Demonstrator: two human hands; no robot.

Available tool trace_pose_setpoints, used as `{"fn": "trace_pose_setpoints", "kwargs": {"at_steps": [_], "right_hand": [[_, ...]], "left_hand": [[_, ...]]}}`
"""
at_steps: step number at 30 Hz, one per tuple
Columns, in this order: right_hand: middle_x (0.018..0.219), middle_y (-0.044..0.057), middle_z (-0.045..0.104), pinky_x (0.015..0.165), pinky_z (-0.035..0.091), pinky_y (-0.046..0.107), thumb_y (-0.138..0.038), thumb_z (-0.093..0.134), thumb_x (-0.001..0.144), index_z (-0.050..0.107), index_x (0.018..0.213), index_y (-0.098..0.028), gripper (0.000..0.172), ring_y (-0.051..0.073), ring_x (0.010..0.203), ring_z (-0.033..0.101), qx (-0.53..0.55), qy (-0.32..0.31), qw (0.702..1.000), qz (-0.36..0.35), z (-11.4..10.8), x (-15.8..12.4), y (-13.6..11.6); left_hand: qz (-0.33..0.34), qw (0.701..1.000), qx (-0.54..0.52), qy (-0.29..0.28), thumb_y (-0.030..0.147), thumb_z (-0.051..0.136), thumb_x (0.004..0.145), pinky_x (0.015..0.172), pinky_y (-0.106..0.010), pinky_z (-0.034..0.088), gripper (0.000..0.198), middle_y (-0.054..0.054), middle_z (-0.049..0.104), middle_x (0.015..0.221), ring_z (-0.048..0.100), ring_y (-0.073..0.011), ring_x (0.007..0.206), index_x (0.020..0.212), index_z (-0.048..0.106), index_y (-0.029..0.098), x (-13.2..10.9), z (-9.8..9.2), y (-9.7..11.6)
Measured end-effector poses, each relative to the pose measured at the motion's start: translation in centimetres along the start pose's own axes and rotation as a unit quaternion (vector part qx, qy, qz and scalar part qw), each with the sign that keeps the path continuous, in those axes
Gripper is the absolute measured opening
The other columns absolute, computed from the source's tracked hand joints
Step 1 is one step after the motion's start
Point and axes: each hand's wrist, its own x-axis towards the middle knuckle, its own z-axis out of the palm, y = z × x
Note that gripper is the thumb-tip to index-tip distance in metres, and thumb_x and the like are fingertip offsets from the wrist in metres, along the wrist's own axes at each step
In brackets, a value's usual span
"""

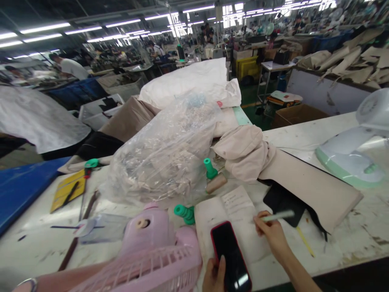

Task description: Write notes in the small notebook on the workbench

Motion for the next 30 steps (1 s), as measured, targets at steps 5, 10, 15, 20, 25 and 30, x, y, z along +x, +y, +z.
{"fn": "trace_pose_setpoints", "kwargs": {"at_steps": [5,10,15,20,25,30], "right_hand": [[0.052,-0.005,0.050,0.053,0.035,0.023,-0.048,0.063,0.072,0.045,0.062,-0.019,0.036,0.011,0.053,0.045,-0.104,-0.022,0.993,-0.056,1.3,2.1,0.8],[0.050,-0.006,0.043,0.056,0.032,0.025,-0.050,0.052,0.079,0.040,0.056,-0.019,0.040,0.010,0.050,0.042,-0.208,0.046,0.971,-0.108,1.1,2.6,2.5],[0.048,-0.007,0.037,0.054,0.030,0.024,-0.051,0.048,0.081,0.036,0.055,-0.019,0.042,0.009,0.047,0.037,-0.269,0.073,0.949,-0.144,1.2,2.0,2.7],[0.048,-0.006,0.034,0.054,0.029,0.024,-0.051,0.046,0.081,0.033,0.055,-0.019,0.043,0.009,0.047,0.035,-0.295,0.083,0.937,-0.165,1.5,2.0,2.9],[0.049,-0.006,0.034,0.053,0.030,0.024,-0.053,0.046,0.081,0.034,0.055,-0.019,0.044,0.009,0.047,0.036,-0.292,0.092,0.937,-0.170,1.4,2.1,3.0],[0.047,-0.006,0.035,0.053,0.030,0.024,-0.054,0.045,0.080,0.035,0.055,-0.019,0.044,0.010,0.047,0.037,-0.293,0.094,0.937,-0.167,1.3,2.1,2.9]], "left_hand": [[0.009,0.999,0.044,0.022,0.073,0.051,0.060,0.062,-0.028,0.039,0.054,0.003,0.045,0.060,0.048,-0.0160,0.064,0.066,0.048,0.020,0.2,1.1,-0.1],[-0.005,0.998,0.045,0.036,0.071,0.047,0.066,0.067,-0.030,0.039,0.051,0.004,0.048,0.061,0.050,-0.0175,0.066,0.068,0.048,0.020,0.3,1.4,-1.2],[-0.012,0.999,0.026,0.035,0.066,0.048,0.069,0.072,-0.031,0.038,0.046,0.003,0.051,0.066,0.052,-0.0186,0.072,0.071,0.048,0.021,0.3,1.6,-1.5],[-0.011,0.999,0.023,0.039,0.068,0.049,0.067,0.071,-0.032,0.040,0.048,0.002,0.054,0.065,0.054,-0.0192,0.071,0.071,0.049,0.020,0.2,1.6,-1.4],[-0.003,0.999,0.010,0.035,0.069,0.050,0.066,0.073,-0.033,0.044,0.050,0.000,0.056,0.066,0.056,-0.0200,0.073,0.072,0.050,0.019,0.0,1.5,-1.0],[-0.015,0.999,-0.006,0.036,0.069,0.050,0.066,0.076,-0.034,0.044,0.051,-0.001,0.058,0.069,0.057,-0.0212,0.077,0.073,0.050,0.019,-0.1,1.4,-1.3]]}}
